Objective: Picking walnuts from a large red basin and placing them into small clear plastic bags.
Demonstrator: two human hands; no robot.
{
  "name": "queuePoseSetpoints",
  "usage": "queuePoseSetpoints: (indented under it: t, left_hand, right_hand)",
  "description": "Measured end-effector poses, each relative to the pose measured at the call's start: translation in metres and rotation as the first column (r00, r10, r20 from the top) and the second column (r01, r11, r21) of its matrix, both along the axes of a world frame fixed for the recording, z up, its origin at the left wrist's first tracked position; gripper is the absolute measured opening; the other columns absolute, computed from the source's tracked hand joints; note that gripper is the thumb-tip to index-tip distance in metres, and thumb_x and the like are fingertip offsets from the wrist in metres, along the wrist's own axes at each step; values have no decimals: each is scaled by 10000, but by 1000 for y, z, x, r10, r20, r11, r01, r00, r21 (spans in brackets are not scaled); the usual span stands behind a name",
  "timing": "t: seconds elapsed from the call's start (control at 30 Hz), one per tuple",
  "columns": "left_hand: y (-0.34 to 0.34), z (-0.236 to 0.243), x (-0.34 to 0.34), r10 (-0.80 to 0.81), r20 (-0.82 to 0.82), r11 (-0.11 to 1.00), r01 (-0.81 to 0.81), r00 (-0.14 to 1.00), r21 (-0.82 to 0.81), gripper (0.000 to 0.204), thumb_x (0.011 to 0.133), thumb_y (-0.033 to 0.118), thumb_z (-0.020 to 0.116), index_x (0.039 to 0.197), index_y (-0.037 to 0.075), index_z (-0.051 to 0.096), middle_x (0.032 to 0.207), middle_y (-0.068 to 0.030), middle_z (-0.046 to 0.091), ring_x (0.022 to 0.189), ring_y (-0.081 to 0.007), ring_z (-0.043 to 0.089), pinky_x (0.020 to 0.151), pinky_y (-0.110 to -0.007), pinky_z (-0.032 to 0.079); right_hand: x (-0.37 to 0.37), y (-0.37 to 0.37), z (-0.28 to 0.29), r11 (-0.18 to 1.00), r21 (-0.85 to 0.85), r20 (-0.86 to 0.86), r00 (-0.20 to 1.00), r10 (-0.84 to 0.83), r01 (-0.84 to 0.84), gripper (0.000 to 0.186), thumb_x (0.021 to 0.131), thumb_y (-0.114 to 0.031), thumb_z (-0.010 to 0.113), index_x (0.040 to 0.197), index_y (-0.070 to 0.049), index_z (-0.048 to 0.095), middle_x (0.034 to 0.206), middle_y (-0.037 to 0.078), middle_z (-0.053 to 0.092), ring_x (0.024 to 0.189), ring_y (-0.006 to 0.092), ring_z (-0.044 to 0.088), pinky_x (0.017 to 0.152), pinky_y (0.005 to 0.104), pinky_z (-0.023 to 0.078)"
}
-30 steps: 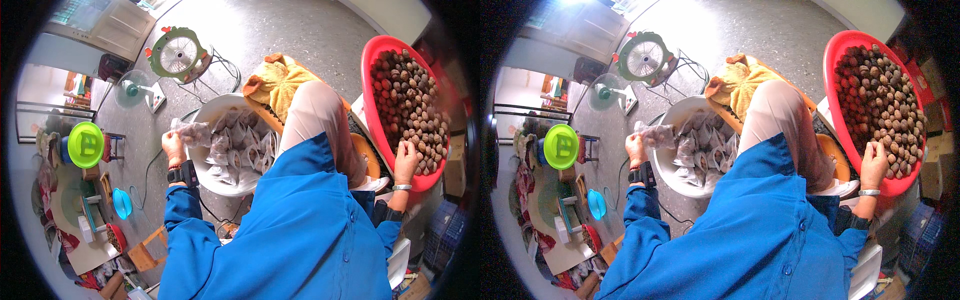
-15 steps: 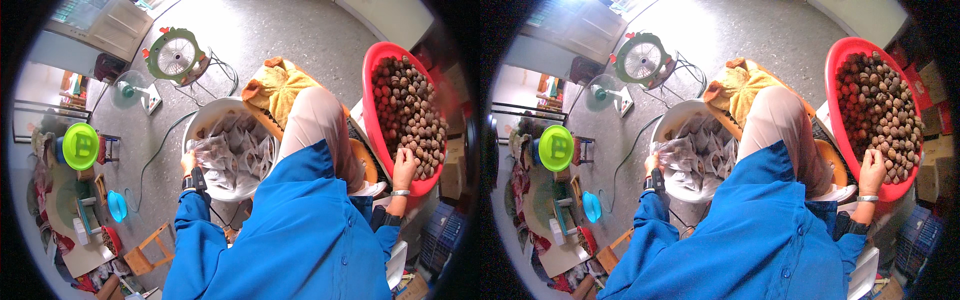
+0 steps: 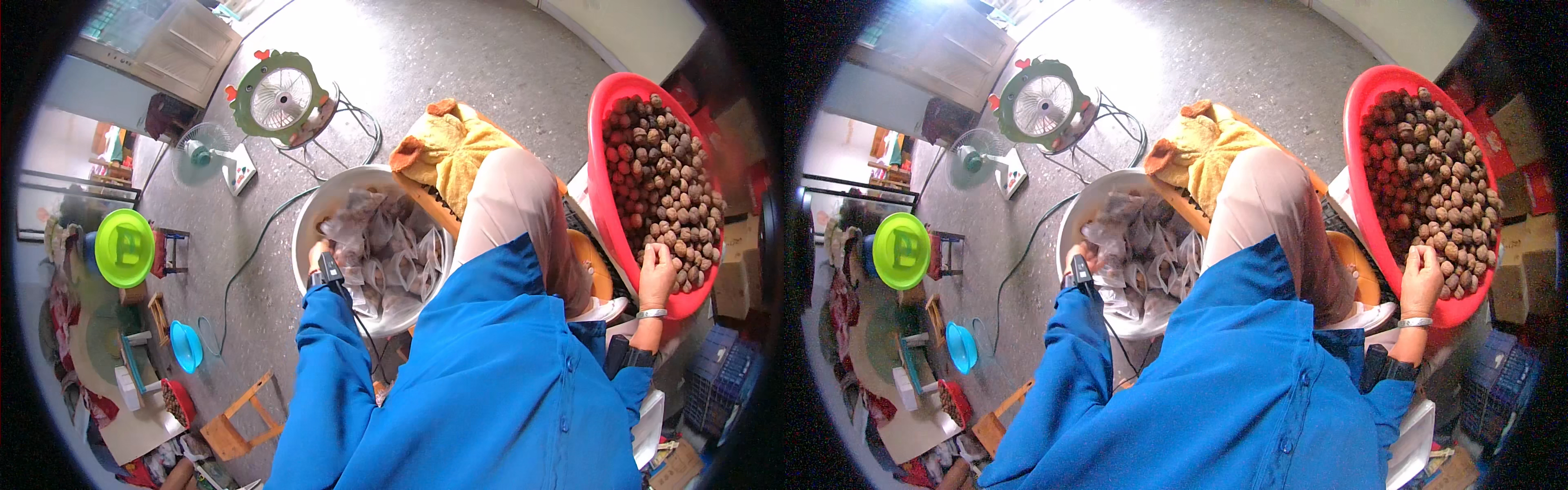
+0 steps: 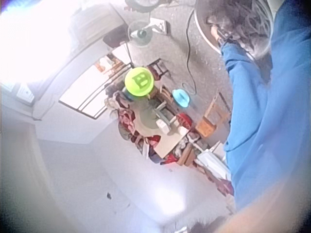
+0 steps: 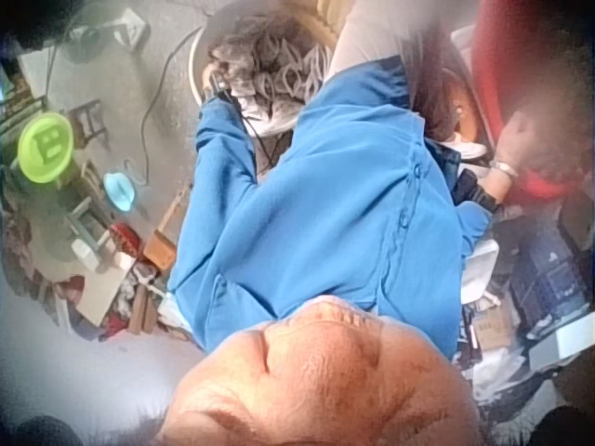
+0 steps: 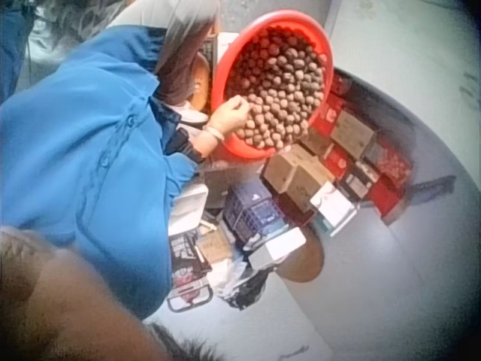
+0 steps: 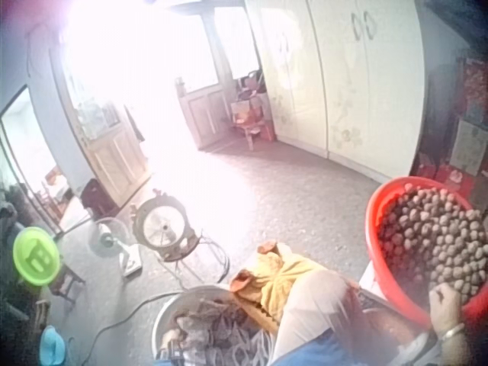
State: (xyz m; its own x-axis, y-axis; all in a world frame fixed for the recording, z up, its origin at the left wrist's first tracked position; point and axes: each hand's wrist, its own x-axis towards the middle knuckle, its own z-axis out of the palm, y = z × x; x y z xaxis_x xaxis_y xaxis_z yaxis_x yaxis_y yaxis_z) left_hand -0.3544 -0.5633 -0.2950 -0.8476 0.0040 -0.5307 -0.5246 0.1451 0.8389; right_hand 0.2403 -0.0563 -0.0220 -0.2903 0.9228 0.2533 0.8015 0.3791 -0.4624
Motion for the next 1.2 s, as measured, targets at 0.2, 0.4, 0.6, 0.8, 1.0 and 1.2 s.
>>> queuePoseSetpoints:
  t: [0.2, 0.4, 0.6, 0.8, 1.0, 1.2]
  left_hand:
    - [-68, -27, -15, -525, 223, 686, 563, 822, -461, 302, 957, 185, 556, 1208, 28, 615, 1188, -148, 608, 1095, -346, 597, 916, -551, 521]
    - [43, 47, 36, -109, 376, 984, 45, 920, 173, 653, 1004, 196, 507, 1578, 2, 265, 1655, -191, 287, 1474, -399, 355, 1139, -607, 377]
    - [149, 126, 44, -149, 153, 934, 89, 977, 346, 387, 912, 60, 641, 1284, -36, 590, 1225, -181, 635, 1071, -317, 673, 870, -416, 588]
    - [293, 225, 89, -508, -226, 735, 556, 831, 388, 255, 972, 92, 614, 1220, 37, 582, 1065, -115, 692, 824, -178, 662, 764, -321, 582]
    - [433, 322, 199, -710, -461, 399, 843, 532, 360, 220, 1027, 138, 599, 1215, 26, 632, 1019, -88, 705, 811, -127, 646, 769, -275, 550]
    - [520, 341, 291, -774, -563, 115, 939, 289, 323, 211, 1028, 137, 602, 1206, 29, 634, 998, -81, 720, 771, -135, 662, 751, -284, 560]
  right_hand:
    - [-9, 3, -15, 997, -56, -88, 995, 41, -46, 154, 998, -161, 639, 970, -10, 648, 861, 174, 691, 778, 299, 658, 732, 410, 525]
    - [0, 5, 2, 999, 21, -1, 1000, 26, -26, 152, 988, -161, 645, 947, -15, 643, 862, 187, 694, 789, 349, 665, 722, 436, 519]
    - [-5, -8, 13, 999, -27, -84, 996, -21, 19, 157, 964, -181, 667, 934, -27, 650, 829, 191, 669, 775, 381, 656, 695, 477, 503]
    - [-7, -9, 9, 993, 113, -86, 996, -18, 28, 173, 952, -249, 649, 898, -85, 648, 839, 178, 677, 809, 418, 658, 699, 535, 502]
    - [-1, -15, 18, 987, 109, -99, 989, -110, 120, 124, 931, -203, 651, 876, -96, 625, 817, 152, 682, 775, 403, 665, 668, 532, 513]
    - [-5, -17, 17, 988, 97, -112, 988, -108, 119, 148, 932, -227, 655, 946, -84, 622, 895, 149, 669, 844, 385, 669, 715, 509, 531]
